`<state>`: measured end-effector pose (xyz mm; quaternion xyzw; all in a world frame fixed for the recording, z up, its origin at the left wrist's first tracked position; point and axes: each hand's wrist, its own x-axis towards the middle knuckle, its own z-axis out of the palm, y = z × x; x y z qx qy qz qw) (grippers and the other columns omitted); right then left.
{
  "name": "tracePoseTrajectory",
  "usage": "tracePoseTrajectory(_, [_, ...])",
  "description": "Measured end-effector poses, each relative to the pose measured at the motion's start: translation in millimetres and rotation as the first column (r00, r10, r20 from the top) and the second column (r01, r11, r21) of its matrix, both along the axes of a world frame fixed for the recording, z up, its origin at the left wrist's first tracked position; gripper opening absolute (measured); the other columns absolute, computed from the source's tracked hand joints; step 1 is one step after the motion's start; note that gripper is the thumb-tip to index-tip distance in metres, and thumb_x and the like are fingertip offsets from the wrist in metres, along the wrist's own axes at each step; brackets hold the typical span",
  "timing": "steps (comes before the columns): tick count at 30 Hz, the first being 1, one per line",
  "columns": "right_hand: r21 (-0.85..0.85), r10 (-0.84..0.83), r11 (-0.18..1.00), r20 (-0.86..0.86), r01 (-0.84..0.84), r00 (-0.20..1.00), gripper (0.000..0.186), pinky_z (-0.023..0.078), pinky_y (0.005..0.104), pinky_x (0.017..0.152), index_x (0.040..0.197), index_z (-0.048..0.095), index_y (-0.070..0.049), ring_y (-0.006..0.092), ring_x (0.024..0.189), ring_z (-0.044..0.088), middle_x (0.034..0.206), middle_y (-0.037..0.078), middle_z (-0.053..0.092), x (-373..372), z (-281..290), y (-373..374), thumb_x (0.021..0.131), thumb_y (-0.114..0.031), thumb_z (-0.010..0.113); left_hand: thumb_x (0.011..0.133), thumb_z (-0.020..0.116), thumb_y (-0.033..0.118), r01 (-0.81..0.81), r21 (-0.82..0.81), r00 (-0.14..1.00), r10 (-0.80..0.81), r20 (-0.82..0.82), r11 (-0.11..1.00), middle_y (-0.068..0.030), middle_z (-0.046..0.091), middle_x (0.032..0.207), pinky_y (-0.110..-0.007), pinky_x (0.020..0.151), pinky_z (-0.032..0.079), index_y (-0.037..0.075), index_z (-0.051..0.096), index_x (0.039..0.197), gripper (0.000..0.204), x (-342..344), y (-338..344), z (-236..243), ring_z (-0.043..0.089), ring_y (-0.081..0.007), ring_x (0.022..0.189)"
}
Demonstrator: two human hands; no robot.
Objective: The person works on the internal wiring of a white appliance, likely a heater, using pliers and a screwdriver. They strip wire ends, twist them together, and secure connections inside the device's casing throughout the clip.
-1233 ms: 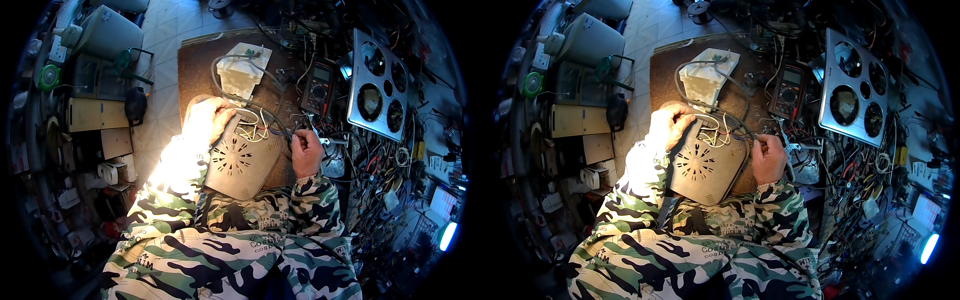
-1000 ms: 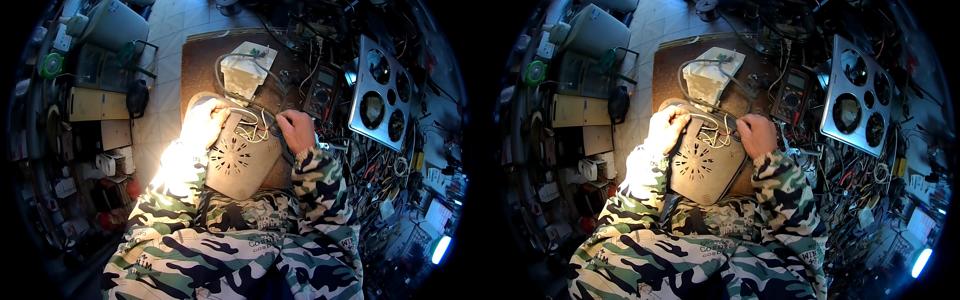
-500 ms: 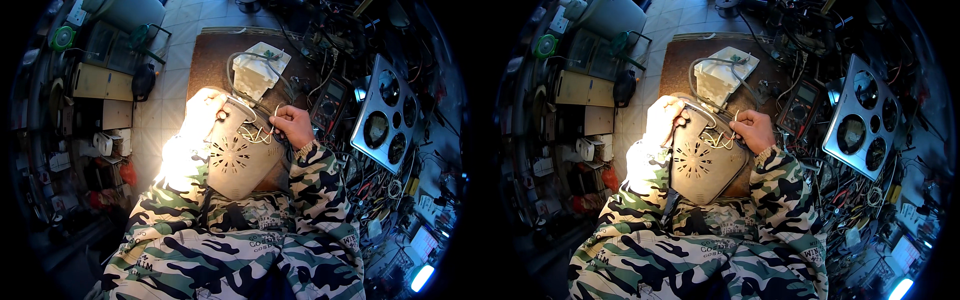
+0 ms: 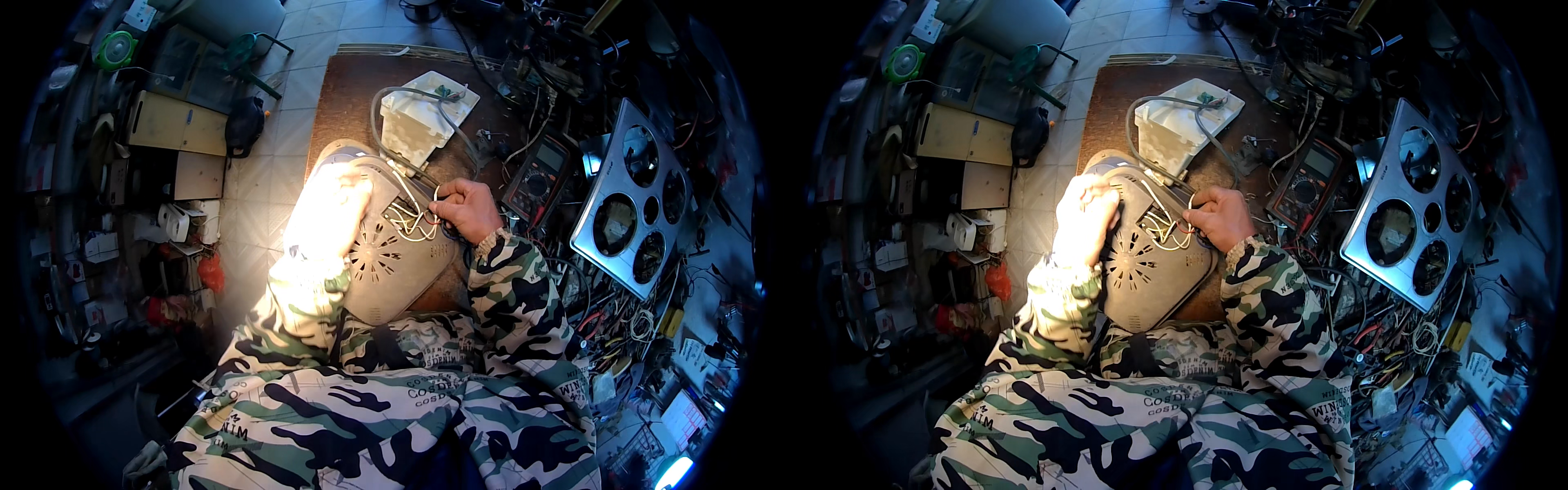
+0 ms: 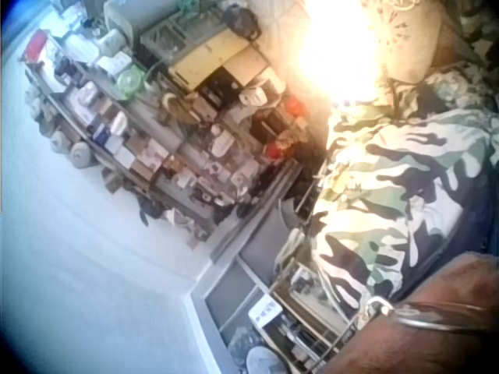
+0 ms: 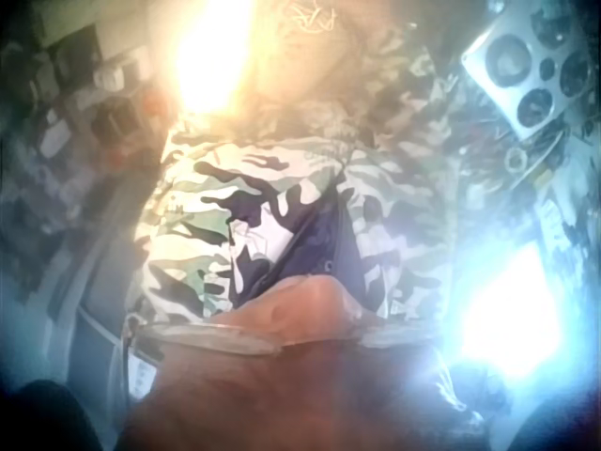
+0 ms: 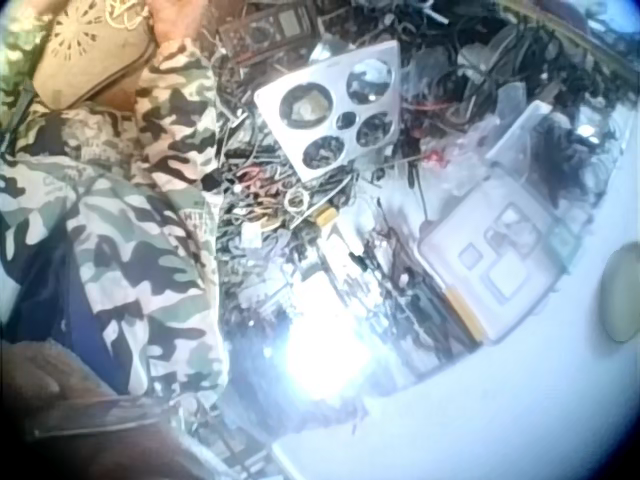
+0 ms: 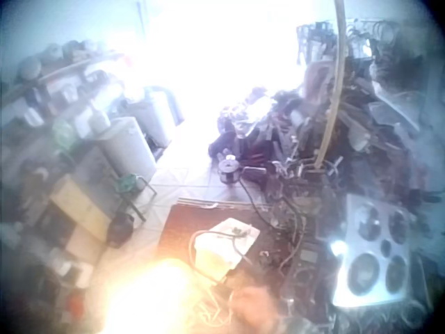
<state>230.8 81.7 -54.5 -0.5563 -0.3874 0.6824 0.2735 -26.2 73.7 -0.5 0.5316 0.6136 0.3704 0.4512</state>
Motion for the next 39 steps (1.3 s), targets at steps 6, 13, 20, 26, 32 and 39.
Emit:
tracePoseTrajectory(6, [0.142,0.087,0.986,0.037,-0.091,0.996,0.05,0.052,0.0311,0.064,0.131,0.06,0.014,0.0156,0.07,0.07,0.083,0.017,0.078,-10.0,0.0,4.1,0.089,-0.003,0.079,0.085,0.085,0.012,0.347,0.195,0.777,-0.165,-0.607,0.917,-0.0121,0.068,0.087,-0.04,0.062,0.057,0.006,0.075,0.104,0.022,44.1,-71.5,14.1,0.07,-0.0303,0.071])
tracePoseTrajectory(13, [0.118,-0.019,0.993,0.129,0.003,0.991,0.047,0.052,0.0305,0.065,0.135,0.06,0.013,0.0134,0.073,0.068,0.083,0.013,0.076,-1.3,5.3,-7.9,0.094,-0.008,0.072,0.086,0.082,0.01,0.318,0.208,0.822,-0.16,-0.547,0.925,-0.0122,0.062,0.086,-0.044,0.06,0.056,0.008,0.075,0.102,0.017,66.1,-72.4,-13.8,0.068,-0.0344,0.07])
tracePoseTrajectory(20, [0.258,-0.217,0.95,0.143,0.176,0.966,0.034,0.055,0.0288,0.07,0.129,0.063,0.01,0.011,0.079,0.068,0.095,0.011,0.076,-8.9,8.3,-32.8,0.099,-0.004,0.07,0.082,0.08,0.009,0.397,0.162,0.789,-0.246,-0.563,0.903,-0.0149,0.057,0.086,-0.046,0.06,0.053,0.005,0.064,0.087,0.017,31.4,-79.0,0.0,0.066,-0.0379,0.072])
tracePoseTrajectory(26, [0.32,-0.337,0.906,0.156,0.275,0.928,0.026,0.056,0.0242,0.074,0.124,0.068,0.006,0.0081,0.082,0.068,0.096,0.009,0.075,-6.0,26.3,-61.3,0.099,-0.002,0.071,0.087,0.078,0.003,0.382,0.224,0.875,-0.273,-0.401,0.896,-0.0162,0.068,0.1,-0.041,0.075,0.057,0.001,0.069,0.097,0.013,5.9,-78.0,-3.8,0.069,-0.0356,0.084])
tracePoseTrajectory(32, [0.272,-0.257,0.942,0.212,0.196,0.943,0.019,0.054,0.022,0.07,0.118,0.071,0.005,0.0048,0.08,0.066,0.094,0.006,0.074,-10.2,55.2,-79.2,0.1,-0.001,0.069,0.083,0.072,-0.007,0.483,0.284,0.85,-0.366,-0.379,0.829,-0.0165,0.071,0.107,-0.04,0.083,0.06,0.0,0.073,0.103,0.021,-10.3,-80.4,-8.3,0.072,-0.0354,0.097])
tracePoseTrajectory(39, [0.56,-0.015,0.668,0.668,-0.489,0.744,0.036,0.054,0.042,0.069,0.119,0.071,-0.005,0.0351,0.083,0.067,0.094,0.014,0.063,-39.2,56.9,-82.5,0.084,-0.006,0.08,0.081,0.063,-0.013,0.412,0.221,0.908,-0.379,-0.176,0.884,-0.0173,0.075,0.11,-0.04,0.088,0.06,0.0,0.07,0.098,0.023,-17.8,-71.4,-17.3,0.074,-0.0366,0.101])
